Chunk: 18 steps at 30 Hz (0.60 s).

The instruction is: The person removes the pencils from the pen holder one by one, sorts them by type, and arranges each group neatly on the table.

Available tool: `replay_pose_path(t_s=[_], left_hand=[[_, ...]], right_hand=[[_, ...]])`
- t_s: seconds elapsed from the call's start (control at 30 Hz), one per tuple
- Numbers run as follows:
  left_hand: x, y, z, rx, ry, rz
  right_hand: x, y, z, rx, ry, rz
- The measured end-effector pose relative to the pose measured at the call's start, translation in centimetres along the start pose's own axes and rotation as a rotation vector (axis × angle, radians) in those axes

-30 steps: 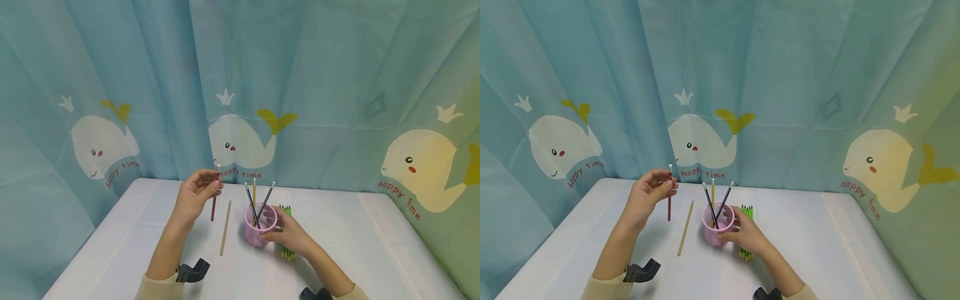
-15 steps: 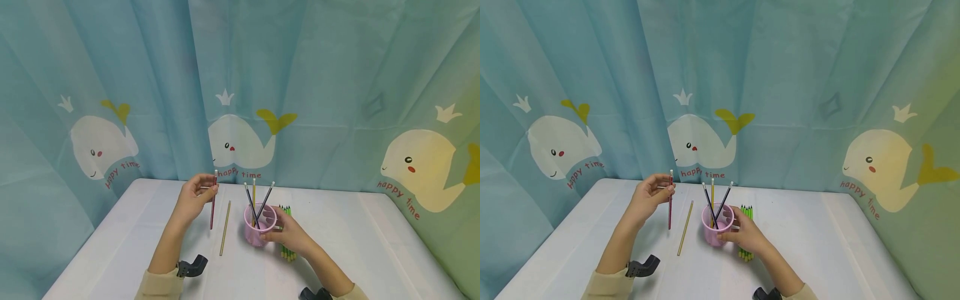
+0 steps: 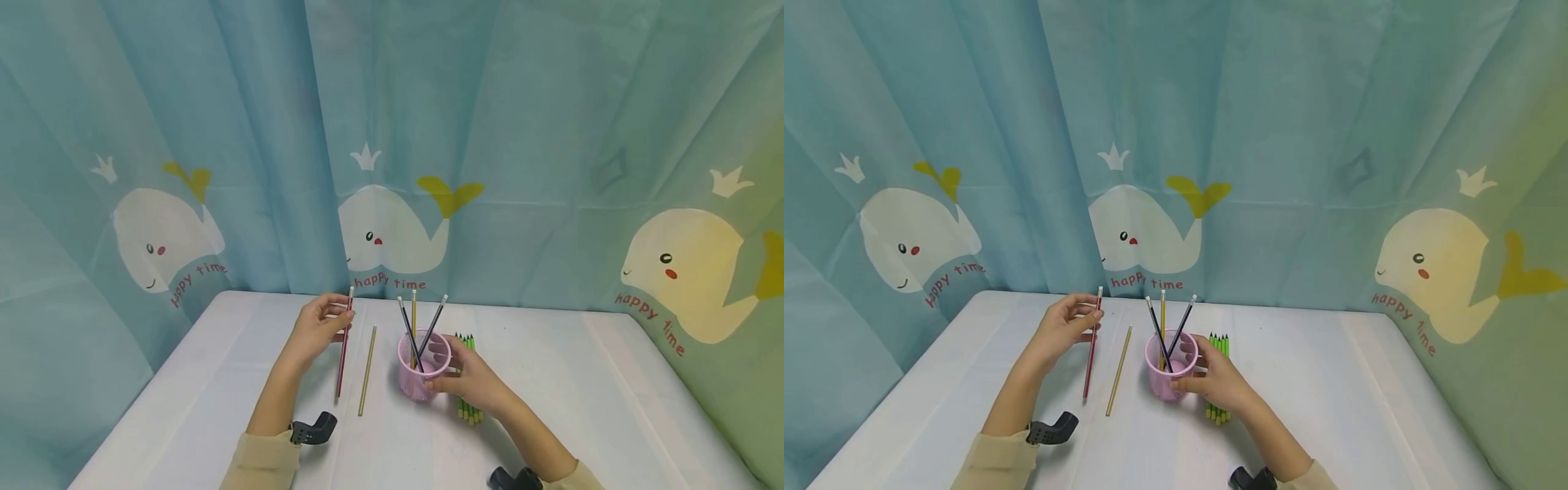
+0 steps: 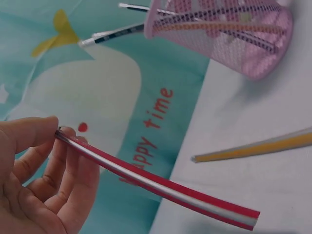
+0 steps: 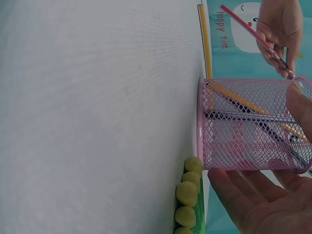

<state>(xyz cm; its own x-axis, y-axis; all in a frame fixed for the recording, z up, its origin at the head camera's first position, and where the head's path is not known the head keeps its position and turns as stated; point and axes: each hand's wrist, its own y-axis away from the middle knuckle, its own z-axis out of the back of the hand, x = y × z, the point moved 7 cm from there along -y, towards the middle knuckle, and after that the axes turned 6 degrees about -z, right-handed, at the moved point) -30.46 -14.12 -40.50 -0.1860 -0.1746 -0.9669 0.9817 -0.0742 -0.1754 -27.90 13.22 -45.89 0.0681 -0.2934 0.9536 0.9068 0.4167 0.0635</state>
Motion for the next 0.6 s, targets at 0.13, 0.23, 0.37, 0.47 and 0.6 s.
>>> replay_pose_path(t_s=[0.13, 0.23, 0.37, 0.47, 0.6], left_hand=[[0.8, -0.1, 0.1, -0.005, -0.004, 0.027], [1.2, -0.1, 0.1, -0.001, -0.018, 0.043], [1.7, -0.1, 0.1, 0.007, -0.04, 0.066], [2.3, -0.1, 0.0, 0.02, -0.047, 0.097], [3.0, -0.2, -0.2, 0.036, -0.061, 0.124]], right_hand=[[-0.1, -0.1, 0.0, 0.001, -0.001, -0.002], [-0.1, -0.1, 0.0, -0.002, 0.002, 0.002], [0.0, 0.0, 0.1, -0.007, 0.007, 0.001], [0.0, 0.0, 0.1, -0.007, 0.009, -0.002], [0.1, 0.0, 0.0, 0.0, 0.001, -0.005]])
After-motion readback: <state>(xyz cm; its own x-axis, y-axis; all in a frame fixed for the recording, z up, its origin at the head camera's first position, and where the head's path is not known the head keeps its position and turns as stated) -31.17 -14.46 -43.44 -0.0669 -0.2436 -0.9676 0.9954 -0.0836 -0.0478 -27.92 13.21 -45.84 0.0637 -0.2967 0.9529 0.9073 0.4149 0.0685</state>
